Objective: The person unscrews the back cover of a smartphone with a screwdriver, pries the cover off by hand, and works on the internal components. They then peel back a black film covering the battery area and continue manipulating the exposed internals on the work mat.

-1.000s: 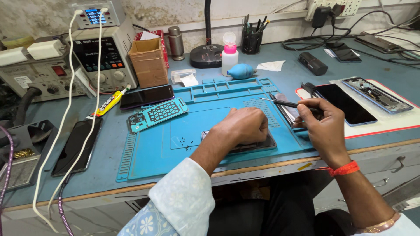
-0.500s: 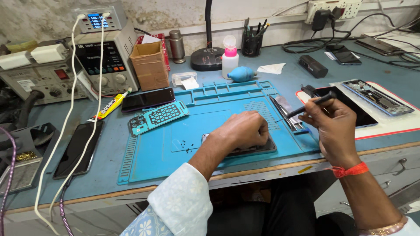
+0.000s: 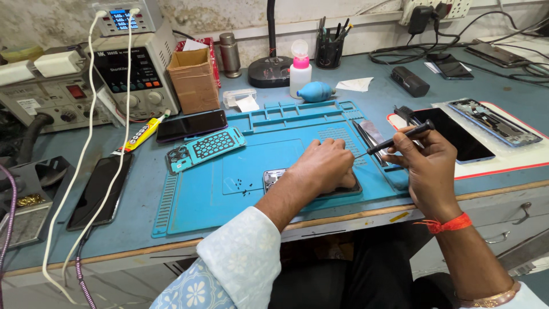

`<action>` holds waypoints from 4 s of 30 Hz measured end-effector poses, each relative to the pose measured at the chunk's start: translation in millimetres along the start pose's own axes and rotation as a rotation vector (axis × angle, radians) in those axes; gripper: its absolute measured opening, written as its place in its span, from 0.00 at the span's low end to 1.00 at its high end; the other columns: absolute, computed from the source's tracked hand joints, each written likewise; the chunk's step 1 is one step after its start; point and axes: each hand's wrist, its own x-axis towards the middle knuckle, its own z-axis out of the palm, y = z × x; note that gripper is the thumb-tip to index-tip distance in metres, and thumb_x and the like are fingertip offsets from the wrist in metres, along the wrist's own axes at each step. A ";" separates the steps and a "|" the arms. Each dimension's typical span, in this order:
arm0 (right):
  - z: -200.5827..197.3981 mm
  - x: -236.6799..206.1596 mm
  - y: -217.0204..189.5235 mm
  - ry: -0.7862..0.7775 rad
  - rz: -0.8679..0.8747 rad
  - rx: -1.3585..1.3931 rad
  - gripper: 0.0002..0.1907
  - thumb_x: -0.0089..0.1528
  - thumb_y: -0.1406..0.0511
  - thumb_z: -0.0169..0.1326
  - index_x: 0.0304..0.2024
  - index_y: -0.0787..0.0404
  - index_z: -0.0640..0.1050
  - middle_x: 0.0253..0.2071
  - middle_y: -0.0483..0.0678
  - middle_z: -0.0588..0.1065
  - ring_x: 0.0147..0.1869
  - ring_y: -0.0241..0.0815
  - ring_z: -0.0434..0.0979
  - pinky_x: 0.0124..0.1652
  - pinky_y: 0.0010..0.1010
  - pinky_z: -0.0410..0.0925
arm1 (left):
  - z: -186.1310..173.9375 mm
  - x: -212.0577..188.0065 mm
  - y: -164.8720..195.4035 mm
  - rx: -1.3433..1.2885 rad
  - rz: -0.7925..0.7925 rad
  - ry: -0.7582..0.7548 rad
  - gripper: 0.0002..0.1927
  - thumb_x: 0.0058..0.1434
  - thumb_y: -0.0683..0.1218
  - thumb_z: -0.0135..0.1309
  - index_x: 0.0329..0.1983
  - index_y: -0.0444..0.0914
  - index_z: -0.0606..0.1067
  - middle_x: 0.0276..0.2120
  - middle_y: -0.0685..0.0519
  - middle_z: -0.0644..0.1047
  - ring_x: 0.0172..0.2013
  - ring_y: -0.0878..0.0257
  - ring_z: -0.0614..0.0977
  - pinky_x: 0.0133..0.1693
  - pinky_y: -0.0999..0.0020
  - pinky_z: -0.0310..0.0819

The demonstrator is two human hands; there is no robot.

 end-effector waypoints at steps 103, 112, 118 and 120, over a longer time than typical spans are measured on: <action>-11.2 -7.8 1.0 -0.037 -0.054 -0.056 0.06 0.71 0.70 0.58 0.49 0.67 0.77 0.40 0.49 0.77 0.42 0.38 0.80 0.42 0.35 0.78 | -22.8 -166.7 -54.5 -0.233 0.090 0.550 0.51 0.49 0.48 0.73 0.72 0.42 0.57 0.63 0.41 0.71 0.62 0.42 0.74 0.63 0.53 0.71; -10.7 -9.5 -2.3 -0.051 -0.067 -0.061 0.06 0.71 0.70 0.57 0.49 0.67 0.76 0.41 0.49 0.77 0.43 0.38 0.80 0.42 0.35 0.78 | -23.6 -167.1 -53.5 -0.241 0.110 0.544 0.52 0.51 0.49 0.72 0.73 0.40 0.55 0.63 0.38 0.71 0.62 0.40 0.75 0.62 0.53 0.73; -10.8 -8.9 -1.2 -0.050 -0.077 -0.055 0.06 0.72 0.70 0.57 0.49 0.68 0.77 0.41 0.50 0.77 0.43 0.38 0.80 0.43 0.35 0.78 | -25.2 -168.3 -52.2 -0.248 0.108 0.543 0.51 0.51 0.49 0.72 0.73 0.41 0.55 0.63 0.39 0.71 0.62 0.41 0.75 0.62 0.54 0.73; -11.3 -8.6 -0.9 -0.052 -0.078 -0.049 0.06 0.72 0.70 0.57 0.49 0.67 0.77 0.41 0.49 0.77 0.44 0.37 0.80 0.43 0.35 0.78 | -25.3 -168.4 -51.7 -0.242 0.104 0.545 0.51 0.50 0.49 0.72 0.73 0.41 0.56 0.63 0.39 0.71 0.62 0.41 0.75 0.62 0.54 0.73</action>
